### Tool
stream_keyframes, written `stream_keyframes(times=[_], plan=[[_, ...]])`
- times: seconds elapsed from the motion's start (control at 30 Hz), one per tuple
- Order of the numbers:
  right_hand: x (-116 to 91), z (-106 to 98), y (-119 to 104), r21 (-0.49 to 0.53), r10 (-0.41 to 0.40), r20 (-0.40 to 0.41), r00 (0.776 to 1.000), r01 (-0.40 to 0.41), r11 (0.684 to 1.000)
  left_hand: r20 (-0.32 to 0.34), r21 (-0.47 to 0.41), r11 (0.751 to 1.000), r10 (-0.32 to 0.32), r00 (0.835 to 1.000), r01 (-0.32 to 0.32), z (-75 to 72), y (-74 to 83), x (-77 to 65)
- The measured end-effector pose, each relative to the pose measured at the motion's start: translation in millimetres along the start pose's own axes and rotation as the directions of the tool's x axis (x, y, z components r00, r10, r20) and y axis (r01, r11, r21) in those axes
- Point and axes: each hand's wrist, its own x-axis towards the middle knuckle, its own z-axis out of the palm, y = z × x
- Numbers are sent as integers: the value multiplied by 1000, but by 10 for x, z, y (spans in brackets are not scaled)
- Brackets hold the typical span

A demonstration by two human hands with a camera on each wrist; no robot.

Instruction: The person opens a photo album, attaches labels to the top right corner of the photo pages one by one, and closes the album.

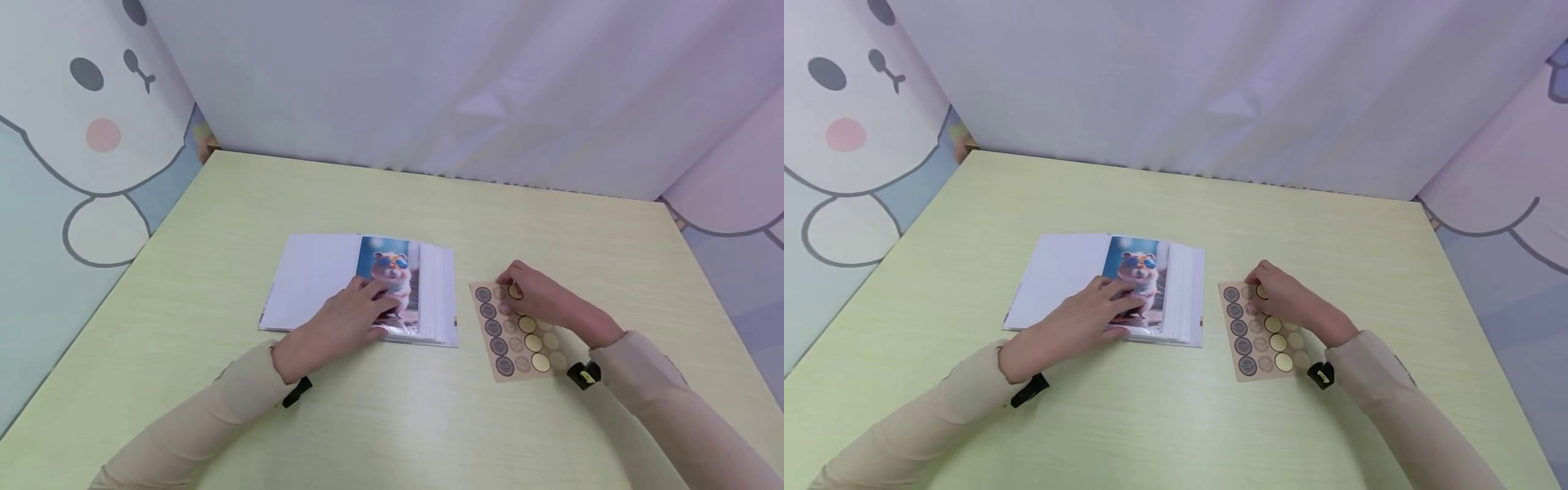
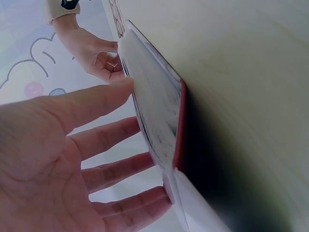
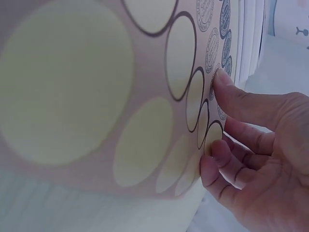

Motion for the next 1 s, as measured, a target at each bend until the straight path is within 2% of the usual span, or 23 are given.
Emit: stream_keyframes(times=[0.13, 0.43, 1.0], plan=[[-15, 2, -41, 10, 29, 3, 1000, -29, 1000, 4, 4, 1000, -3, 1000, 3, -1, 1, -6], [-61, 28, -99, -12, 39, -21, 999, -39, 999, -9, 7, 1000, 5, 1000, -5, 4, -4, -6], [-111, 57, -121, -96, -17, -58, 998, 12, 995, -16, 21, 1000, 18, 1000, -18, -3, -2, -19]])
